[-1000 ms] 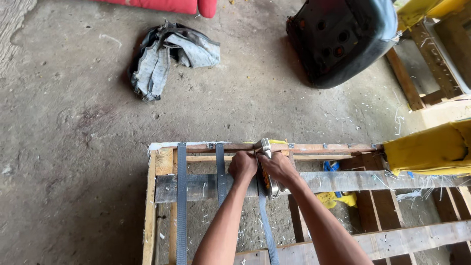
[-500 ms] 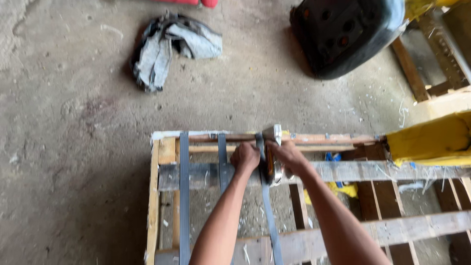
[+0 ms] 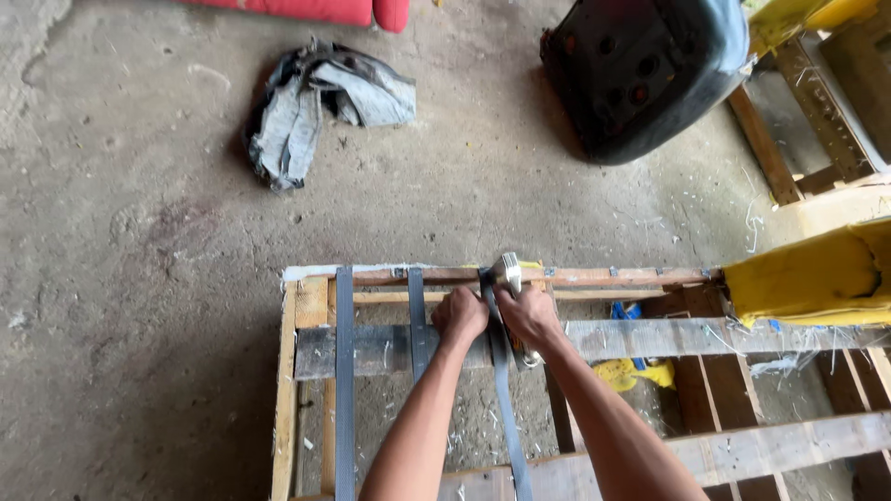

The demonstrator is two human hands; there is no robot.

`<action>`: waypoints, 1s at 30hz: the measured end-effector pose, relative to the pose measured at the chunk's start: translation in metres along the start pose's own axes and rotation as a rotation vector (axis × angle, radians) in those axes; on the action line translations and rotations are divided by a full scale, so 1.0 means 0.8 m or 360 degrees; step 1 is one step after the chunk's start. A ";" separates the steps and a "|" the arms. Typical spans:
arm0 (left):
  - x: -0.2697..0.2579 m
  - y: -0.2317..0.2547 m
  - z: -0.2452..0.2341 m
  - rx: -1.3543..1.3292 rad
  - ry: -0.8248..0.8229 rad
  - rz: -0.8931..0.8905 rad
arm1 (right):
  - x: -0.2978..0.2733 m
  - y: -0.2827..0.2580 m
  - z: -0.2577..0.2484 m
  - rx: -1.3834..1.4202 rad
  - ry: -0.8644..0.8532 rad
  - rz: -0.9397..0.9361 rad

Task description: The person attaches webbing to a wooden furniture frame using a manual staple gun and cuts the webbing with scissors.

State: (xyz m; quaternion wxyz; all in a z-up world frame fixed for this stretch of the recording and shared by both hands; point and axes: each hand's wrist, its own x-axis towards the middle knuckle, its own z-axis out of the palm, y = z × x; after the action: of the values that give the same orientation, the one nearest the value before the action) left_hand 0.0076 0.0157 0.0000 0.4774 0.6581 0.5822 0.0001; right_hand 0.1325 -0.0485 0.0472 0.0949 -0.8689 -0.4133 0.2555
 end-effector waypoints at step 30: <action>-0.013 -0.009 0.003 0.0133 0.0149 0.0256 | -0.015 0.002 -0.020 0.0309 -0.0326 0.0209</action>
State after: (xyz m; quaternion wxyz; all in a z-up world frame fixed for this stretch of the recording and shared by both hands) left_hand 0.0000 0.0055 -0.0004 0.4204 0.7213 0.5486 0.0450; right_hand 0.1354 -0.0582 0.0650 0.1190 -0.8501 -0.3365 0.3872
